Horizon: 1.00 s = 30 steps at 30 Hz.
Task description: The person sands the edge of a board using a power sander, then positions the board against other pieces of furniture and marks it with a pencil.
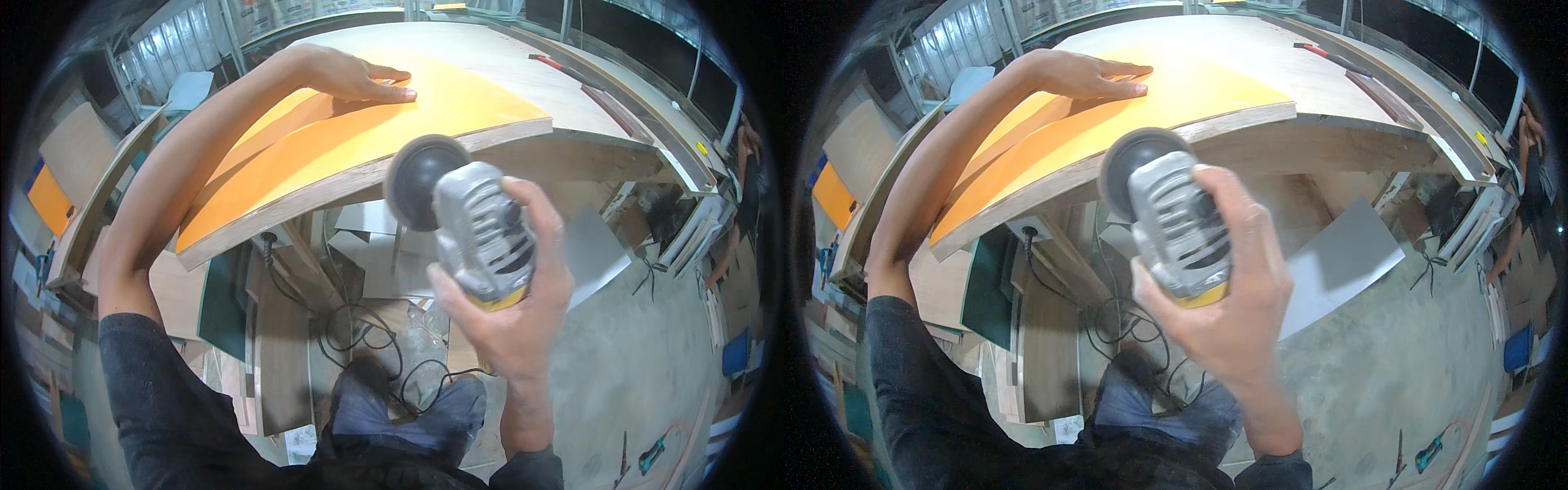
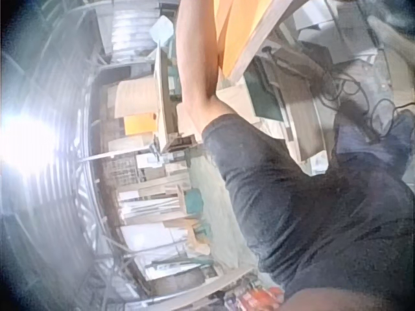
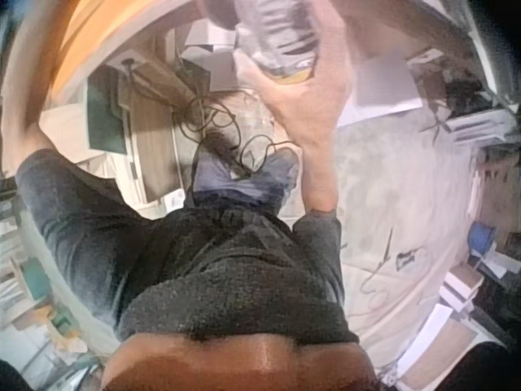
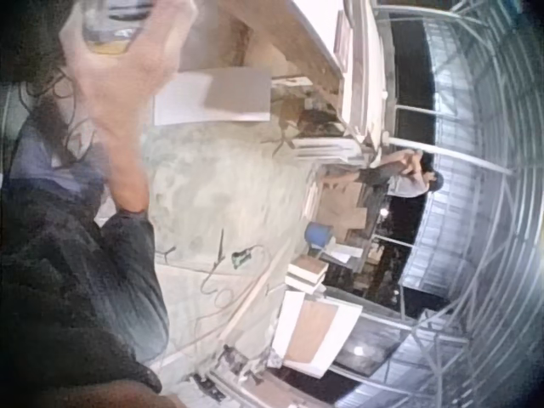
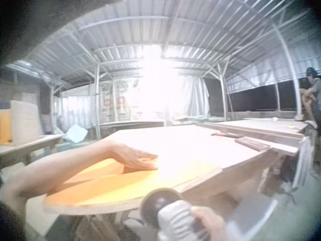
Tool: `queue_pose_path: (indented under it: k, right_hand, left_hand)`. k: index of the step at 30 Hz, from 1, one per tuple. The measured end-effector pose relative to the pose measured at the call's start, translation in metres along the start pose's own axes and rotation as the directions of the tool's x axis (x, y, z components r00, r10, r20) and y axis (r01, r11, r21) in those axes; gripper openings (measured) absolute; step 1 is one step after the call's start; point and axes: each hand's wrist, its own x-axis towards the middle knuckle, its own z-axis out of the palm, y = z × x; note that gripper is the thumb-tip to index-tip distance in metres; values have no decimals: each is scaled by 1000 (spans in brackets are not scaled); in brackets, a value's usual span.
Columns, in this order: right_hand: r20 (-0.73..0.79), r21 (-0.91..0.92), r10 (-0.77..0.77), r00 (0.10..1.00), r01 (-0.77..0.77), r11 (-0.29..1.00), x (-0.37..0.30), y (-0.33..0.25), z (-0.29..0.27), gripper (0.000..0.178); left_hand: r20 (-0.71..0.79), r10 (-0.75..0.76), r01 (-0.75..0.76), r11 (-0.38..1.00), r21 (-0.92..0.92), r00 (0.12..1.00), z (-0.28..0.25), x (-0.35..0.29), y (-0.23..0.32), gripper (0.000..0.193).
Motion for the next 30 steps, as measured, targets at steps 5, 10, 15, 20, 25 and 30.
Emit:
queue_pose_path:
  k: [5, 10, 15, 20, 25, 30]
  right_hand:
    - [-45, 119, 256, 966, -250, 961, 7, 4, -10, 76]
    - [29, -3, 81, 996, -81, 997, -3, -21, -4, 78]
    - [124, 18, -4, 992, 2, 1000, -21, -49, 29, 76]
    - [108, 50, 19, 994, -25, 998, -24, -54, 38, 77]
    - [52, 29, -20, 998, 18, 999, -20, -47, 38, 76]
    - [25, 9, 16, 1000, -16, 1000, -16, -39, 33, 77]
  left_hand:
    - [17, -47, 48, 998, -32, 999, 0, 5, -3, 110]
    - [49, -8, 10, 1000, -25, 999, -1, -8, -17, 100]
    - [-50, -3, -4, 992, -126, 999, 22, -45, -39, 101]
    - [-96, -25, 7, 985, -175, 995, 33, -61, -44, 97]
    - [-133, 9, -30, 986, -162, 991, 38, -57, -53, 95]
    - [-104, -22, 8, 990, -138, 994, 32, -62, -42, 95]
